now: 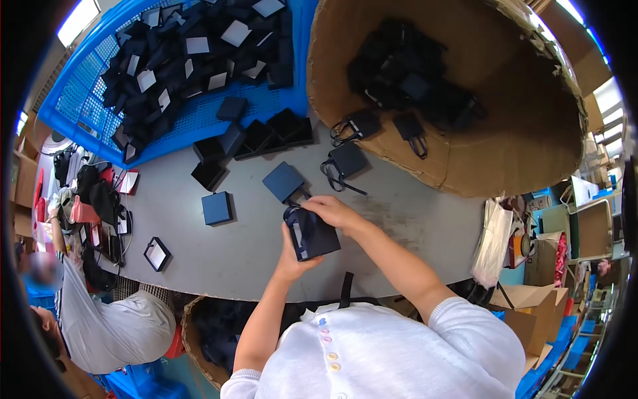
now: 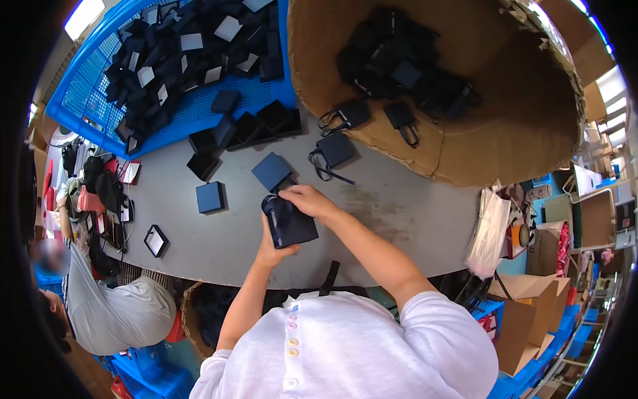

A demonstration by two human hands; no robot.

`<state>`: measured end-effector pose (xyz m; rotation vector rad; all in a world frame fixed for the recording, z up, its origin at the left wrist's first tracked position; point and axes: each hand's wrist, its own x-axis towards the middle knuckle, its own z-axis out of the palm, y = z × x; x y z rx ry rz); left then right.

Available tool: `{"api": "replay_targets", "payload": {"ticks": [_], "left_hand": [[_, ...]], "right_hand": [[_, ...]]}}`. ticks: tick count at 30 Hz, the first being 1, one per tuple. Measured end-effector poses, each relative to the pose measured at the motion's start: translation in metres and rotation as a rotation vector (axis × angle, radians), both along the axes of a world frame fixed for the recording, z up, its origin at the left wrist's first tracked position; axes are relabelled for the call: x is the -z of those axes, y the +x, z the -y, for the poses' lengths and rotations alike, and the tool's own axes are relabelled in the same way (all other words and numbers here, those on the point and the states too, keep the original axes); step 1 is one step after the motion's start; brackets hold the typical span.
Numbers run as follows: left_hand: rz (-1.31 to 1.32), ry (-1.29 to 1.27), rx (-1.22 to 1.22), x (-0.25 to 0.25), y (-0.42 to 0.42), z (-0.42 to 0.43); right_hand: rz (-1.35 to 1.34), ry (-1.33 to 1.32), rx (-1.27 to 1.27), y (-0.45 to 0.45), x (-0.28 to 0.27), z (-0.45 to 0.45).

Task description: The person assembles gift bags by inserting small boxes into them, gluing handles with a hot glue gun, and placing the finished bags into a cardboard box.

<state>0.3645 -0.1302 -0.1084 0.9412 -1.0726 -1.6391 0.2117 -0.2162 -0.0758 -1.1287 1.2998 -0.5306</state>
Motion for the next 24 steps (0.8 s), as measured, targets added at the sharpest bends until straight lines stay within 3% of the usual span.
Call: {"api": "replay_targets", "payload": {"ticks": [2,4,8,12,14,16,18,20,22,24], "left_hand": [[0.052,-0.014,-0.014,0.002,0.003,-0.001],[0.156,-0.083,0.000,0.006,0.006,-0.001],[0.080,-0.068,0.016,-0.001,0.003,0.007],[0.173,-0.230,0.006,0.005,0.004,0.013],[0.073,-0.163,-0.010,0.010,0.008,0.019],[0.101,-0.154,-0.028,0.011,0.012,0.022],[0.162,-0.142,-0.005,0.010,0.015,0.023],[0.164,-0.152,-0.013,0.008,0.017,0.024],[0.167,-0.167,-0.023,0.008,0.019,0.024],[0.262,-0.172,-0.024,0.015,0.020,0.024]], "right_hand": [[0.187,0.097,-0.017,-0.004,0.008,0.003],[0.146,0.175,0.012,-0.007,0.003,0.004],[0.176,0.301,0.093,-0.003,-0.017,0.004],[0.161,0.180,-0.013,0.003,-0.020,0.006],[0.314,0.408,0.185,0.009,-0.032,0.009],[0.170,0.377,0.211,0.017,-0.031,0.010],[-0.032,-0.092,-0.007,0.021,-0.017,0.008],[0.021,-0.028,0.055,0.023,-0.015,0.009],[0.187,-0.134,0.070,0.021,-0.009,0.010],[0.148,-0.153,0.084,0.019,-0.008,0.013]]}}
